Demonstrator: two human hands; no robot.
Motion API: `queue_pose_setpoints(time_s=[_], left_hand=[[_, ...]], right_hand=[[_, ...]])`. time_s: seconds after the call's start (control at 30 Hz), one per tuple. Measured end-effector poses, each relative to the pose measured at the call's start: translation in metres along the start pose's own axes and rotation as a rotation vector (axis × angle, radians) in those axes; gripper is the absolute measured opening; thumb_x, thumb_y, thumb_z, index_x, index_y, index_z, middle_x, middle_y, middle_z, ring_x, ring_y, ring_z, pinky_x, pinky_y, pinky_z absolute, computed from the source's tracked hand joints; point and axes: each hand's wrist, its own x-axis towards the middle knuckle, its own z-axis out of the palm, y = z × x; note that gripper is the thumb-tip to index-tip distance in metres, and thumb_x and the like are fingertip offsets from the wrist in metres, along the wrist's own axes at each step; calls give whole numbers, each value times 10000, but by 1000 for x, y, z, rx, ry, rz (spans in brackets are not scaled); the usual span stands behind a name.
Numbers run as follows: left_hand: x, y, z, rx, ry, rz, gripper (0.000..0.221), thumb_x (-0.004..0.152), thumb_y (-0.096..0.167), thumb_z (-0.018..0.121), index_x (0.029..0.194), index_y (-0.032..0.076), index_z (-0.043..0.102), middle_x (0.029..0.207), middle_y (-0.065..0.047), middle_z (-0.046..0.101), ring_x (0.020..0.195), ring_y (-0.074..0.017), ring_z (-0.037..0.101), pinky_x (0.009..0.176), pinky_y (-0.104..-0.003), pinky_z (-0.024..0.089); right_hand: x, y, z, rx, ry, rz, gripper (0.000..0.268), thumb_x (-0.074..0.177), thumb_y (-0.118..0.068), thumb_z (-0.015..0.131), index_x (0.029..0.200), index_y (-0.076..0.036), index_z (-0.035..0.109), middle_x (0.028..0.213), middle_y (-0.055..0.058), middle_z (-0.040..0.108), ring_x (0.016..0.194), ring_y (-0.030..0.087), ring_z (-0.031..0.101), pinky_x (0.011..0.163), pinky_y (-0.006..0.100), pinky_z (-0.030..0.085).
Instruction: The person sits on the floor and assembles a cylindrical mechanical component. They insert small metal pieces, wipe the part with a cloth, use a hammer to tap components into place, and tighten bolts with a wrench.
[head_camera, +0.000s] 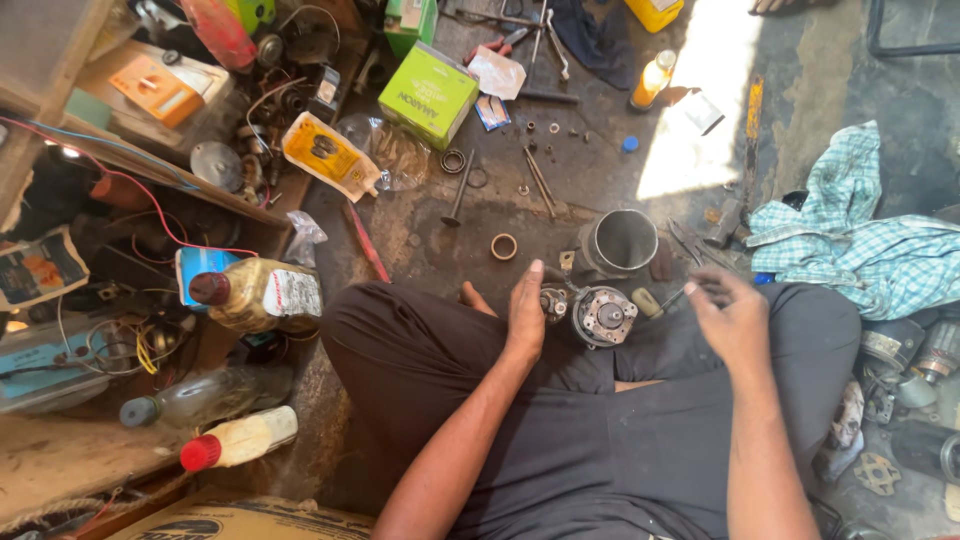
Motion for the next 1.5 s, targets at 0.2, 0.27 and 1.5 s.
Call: queue_pose_setpoints(time_s=[0.2, 0.27, 1.5], left_hand=[[3, 5, 5, -73, 14, -25, 481, 1059, 439, 491, 995, 8, 694, 924, -47, 695, 822, -133, 637, 772, -294, 513], [0, 9, 5, -83, 1, -76, 489, 1045, 448, 475, 970, 20, 699, 881, -47, 707, 780, -136, 663, 739, -288, 531], [9, 5, 3, -103, 45, -154, 491, 1019, 461, 531, 1076, 0, 688, 986, -41, 692, 873, -129, 643, 792, -277, 518]], right_hand=[[30, 29, 0, -39, 93, 15, 191, 935, -92, 724, 1115, -28, 738, 961, 114, 762, 834, 169, 723, 720, 315, 559], [26, 32, 2, -142, 101, -2, 189, 922, -118, 736, 1096, -46, 749, 937, 123, 762, 822, 198, 734, 709, 338, 563], [134, 133, -175, -603, 267, 365, 779, 746, -300, 923, 1384, 8, 599, 1306, 302, 608, 1200, 436, 598, 975, 513, 479]])
